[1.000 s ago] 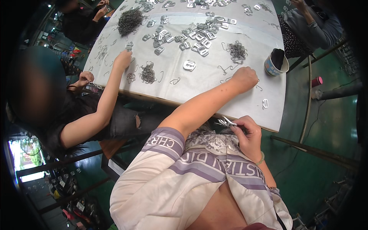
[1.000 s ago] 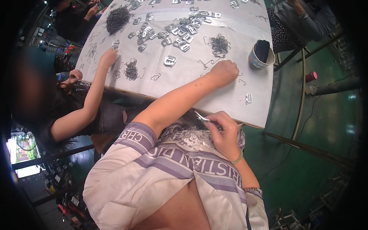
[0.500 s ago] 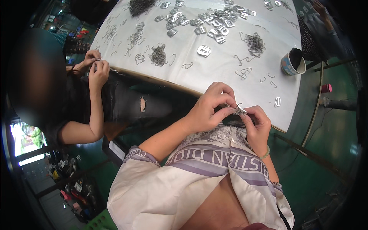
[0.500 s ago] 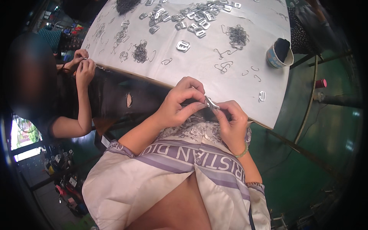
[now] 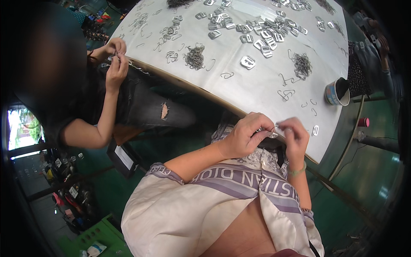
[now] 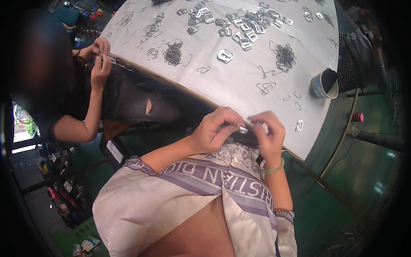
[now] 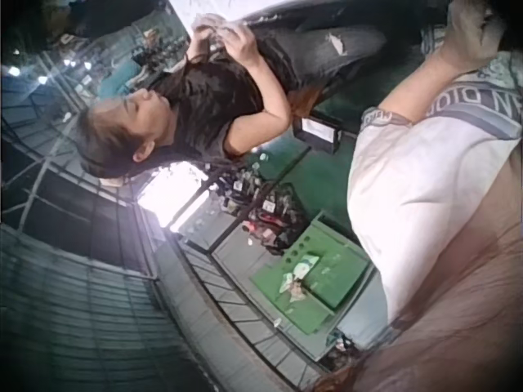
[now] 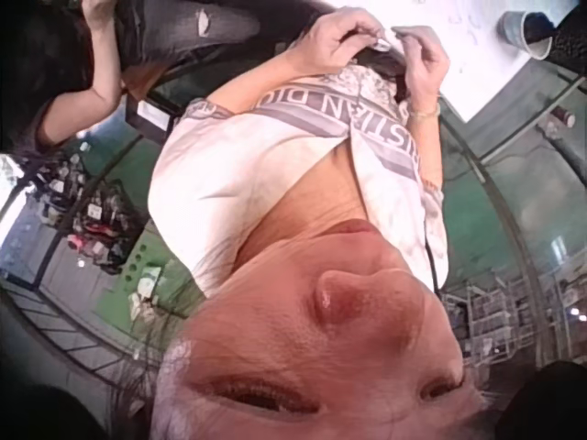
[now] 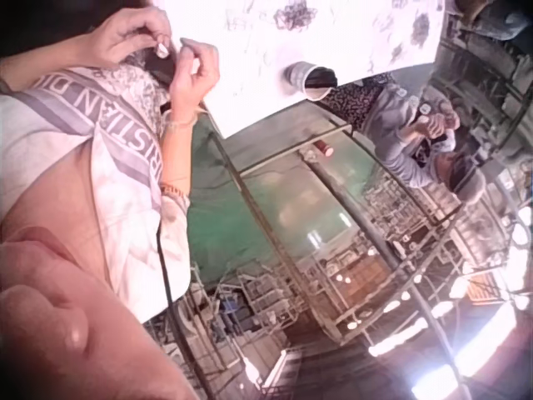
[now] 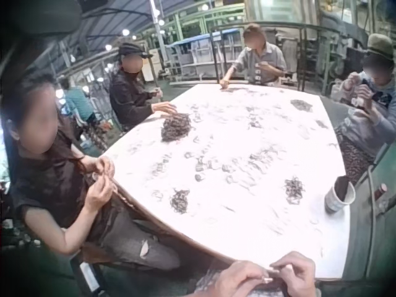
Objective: The person assembles small metal parts by hand at a table. They pick up a metal buckle and a wire, insert the wire through the buckle, and place the assembled unit on the table. This process is repeated continuously with other parts.
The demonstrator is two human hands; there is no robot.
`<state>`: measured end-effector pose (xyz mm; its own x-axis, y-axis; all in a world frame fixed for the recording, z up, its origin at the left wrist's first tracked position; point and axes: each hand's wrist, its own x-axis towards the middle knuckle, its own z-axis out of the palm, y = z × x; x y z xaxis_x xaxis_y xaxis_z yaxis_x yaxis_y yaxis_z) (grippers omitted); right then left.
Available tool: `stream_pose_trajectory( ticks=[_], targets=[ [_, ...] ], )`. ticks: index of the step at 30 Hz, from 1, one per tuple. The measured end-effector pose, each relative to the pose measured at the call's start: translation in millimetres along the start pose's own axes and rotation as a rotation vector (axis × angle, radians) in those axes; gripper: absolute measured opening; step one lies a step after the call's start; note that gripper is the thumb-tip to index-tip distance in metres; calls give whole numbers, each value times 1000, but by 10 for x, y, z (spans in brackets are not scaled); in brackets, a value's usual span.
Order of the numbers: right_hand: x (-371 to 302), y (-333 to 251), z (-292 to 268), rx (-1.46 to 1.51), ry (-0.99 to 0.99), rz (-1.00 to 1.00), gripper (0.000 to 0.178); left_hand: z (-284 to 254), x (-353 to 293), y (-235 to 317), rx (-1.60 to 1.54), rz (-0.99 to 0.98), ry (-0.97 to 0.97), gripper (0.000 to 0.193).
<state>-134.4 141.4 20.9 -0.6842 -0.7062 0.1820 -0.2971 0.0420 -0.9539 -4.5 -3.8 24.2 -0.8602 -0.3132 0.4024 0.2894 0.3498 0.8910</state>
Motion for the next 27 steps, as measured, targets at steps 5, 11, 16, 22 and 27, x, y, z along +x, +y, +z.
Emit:
stream_pose_trajectory(
  ticks=[5,11,16,22,27],
  targets=[
    [797,245,320,-354,-71,-53,21,-21,-2,95,7,68,1,15],
    [1677,801,794,-642,-187,-218,35,-23,-24,91,-9,81,-13,16],
    [1872,741,810,-678,-302,-94,31,-69,-61,79,5,58,21,15],
    [1414,570,399,-108,-195,231,21,-37,-47,40,48,-60,60,9],
    [751,-42,83,249,-171,350,19,9,-9,16,94,-167,147,6]
  ],
)
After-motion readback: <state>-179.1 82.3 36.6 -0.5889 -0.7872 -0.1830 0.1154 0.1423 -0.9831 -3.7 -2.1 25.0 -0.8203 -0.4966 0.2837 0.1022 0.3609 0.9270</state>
